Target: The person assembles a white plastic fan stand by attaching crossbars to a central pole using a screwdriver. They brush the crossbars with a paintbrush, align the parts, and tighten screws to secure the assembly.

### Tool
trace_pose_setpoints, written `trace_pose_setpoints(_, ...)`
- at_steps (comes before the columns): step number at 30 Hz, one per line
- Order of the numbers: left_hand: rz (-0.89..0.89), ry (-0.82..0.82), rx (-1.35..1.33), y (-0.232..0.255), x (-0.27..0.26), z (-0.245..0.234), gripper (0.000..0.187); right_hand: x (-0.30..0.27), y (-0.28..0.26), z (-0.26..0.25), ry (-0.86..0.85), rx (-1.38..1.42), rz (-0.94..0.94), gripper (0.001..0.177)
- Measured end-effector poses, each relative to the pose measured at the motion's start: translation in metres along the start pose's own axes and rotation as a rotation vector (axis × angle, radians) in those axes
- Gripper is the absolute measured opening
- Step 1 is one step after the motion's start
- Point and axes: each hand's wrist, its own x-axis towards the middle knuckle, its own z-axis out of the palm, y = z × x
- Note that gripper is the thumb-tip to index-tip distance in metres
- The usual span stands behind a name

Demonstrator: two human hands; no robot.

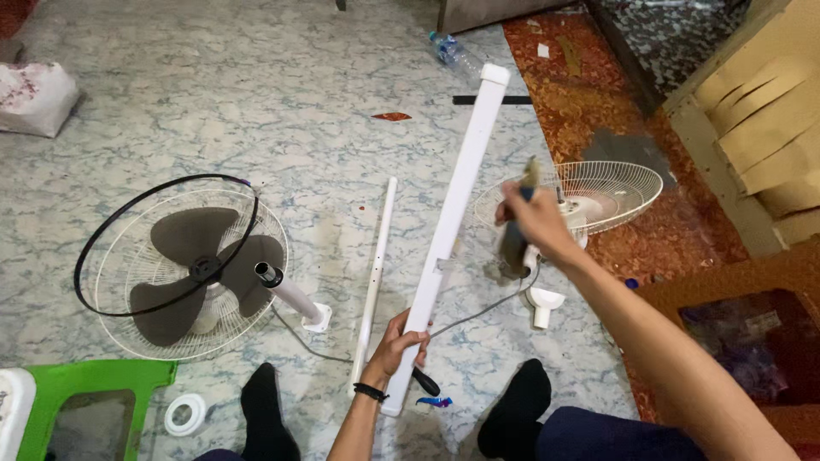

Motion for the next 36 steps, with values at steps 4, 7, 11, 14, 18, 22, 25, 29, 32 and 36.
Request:
trace_pose_setpoints(4, 0.013, -0.061, -0.020, -0.010, 0.008, 0.003, 0.037, -0.002, 0.009, 0.035, -0.015, 0.188, -0.019, 0.044)
trace_pose_setpoints(7, 0.028, -0.081, 0.024, -0.020, 0.007, 0.003, 0.036, -0.006, 0.007, 0.036, 0.140, 0.015, -0.008, 0.046)
trace_pose_setpoints(11, 0.010, -0.138, 0.134, -0.018, 0.010, 0.002, 0.040, -0.011, 0.002, 0.028, 0.094, 0.025, -0.032, 0.039)
trace_pose_setpoints(14, 0.131, -0.245, 0.283, -0.001, 0.015, 0.009, 0.051, -0.019, 0.000, 0.030, 0.157, 0.020, 0.000, 0.036)
trace_pose_setpoints(18, 0.547, 0.041, 0.569, 0.028, 0.018, 0.037, 0.066, -0.044, -0.012, 0.049, 0.150, -0.062, -0.100, 0.030)
trace_pose_setpoints(22, 0.447, 0.258, 0.564, 0.047, 0.024, 0.061, 0.063, -0.077, -0.024, 0.083, 0.052, -0.055, -0.320, 0.042)
trace_pose_setpoints(25, 0.456, 0.287, 0.423, 0.049, 0.026, 0.063, 0.060, -0.085, -0.033, 0.096, -0.059, -0.172, -0.213, 0.040)
trace_pose_setpoints(29, 0.406, 0.310, 0.235, 0.044, 0.029, 0.049, 0.064, -0.057, -0.054, 0.069, -0.058, 0.086, -0.137, 0.029)
trace_pose_setpoints(32, 0.349, 0.210, 0.147, 0.043, 0.029, 0.038, 0.064, -0.042, -0.072, 0.019, 0.064, -0.208, -0.424, 0.044)
trace_pose_setpoints(36, 0.201, 0.111, -0.026, 0.048, 0.029, 0.035, 0.071, -0.035, -0.099, -0.018, 0.287, -0.293, -0.285, 0.042)
